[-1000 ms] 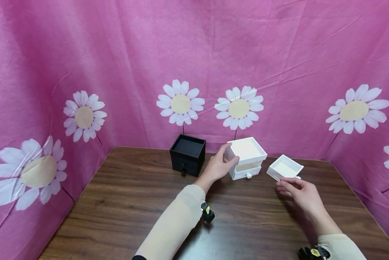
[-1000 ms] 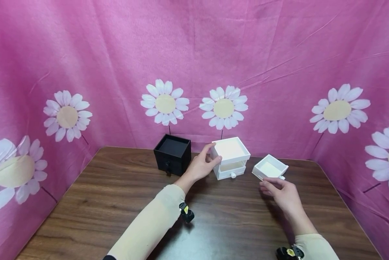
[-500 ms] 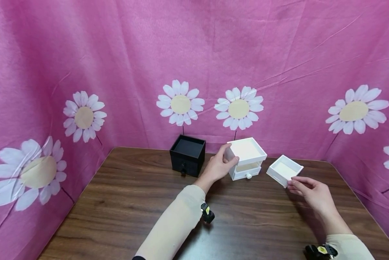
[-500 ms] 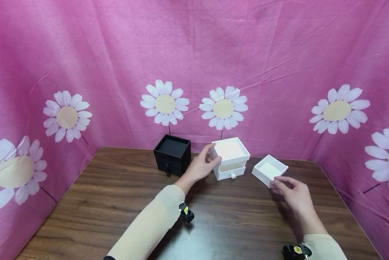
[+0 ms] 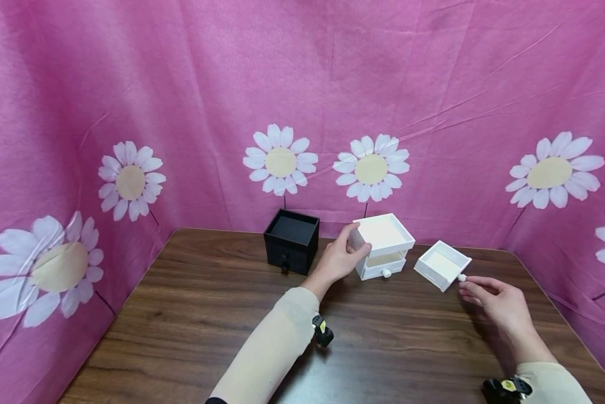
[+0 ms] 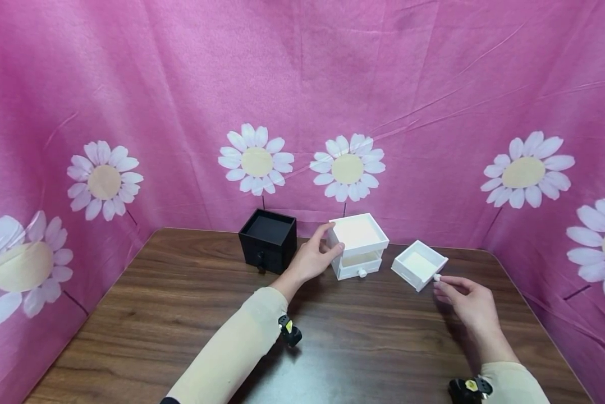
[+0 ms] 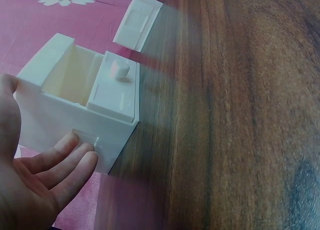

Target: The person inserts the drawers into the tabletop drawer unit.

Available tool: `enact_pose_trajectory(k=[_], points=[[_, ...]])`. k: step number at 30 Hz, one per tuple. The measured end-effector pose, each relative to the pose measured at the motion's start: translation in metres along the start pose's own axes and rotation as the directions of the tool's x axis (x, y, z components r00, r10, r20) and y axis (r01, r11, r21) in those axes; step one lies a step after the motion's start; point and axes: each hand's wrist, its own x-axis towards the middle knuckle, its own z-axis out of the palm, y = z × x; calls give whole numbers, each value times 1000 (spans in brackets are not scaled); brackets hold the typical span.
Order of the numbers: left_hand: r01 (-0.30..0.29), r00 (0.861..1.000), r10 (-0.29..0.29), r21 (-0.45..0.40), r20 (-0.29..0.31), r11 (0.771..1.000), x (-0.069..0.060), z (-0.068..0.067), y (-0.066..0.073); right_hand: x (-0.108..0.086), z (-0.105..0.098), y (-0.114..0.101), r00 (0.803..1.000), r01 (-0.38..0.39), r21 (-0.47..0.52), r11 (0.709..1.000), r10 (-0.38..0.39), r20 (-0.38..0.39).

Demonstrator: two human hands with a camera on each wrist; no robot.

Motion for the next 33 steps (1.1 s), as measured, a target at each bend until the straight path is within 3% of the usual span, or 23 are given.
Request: enact_pose_trajectory(k=[6,17,24,33], points=[[-9,1000,9,-1,-1,1000,0,-1,1,6,-7,4,999,-26,23,999,27,-33],[-10,1000,10,-6,2,1000,0,1,1,14,-19,7,995,-101,-60,993,100,-30],[-14,1000,14,-12,-3,1000,1,0,1,24,-19,5,995,-105,-285,953,100,-31],[-3,1000,3,-16,-1,1000,0,1,-1,31,-12,3,995,-94,-370,924,102,4]])
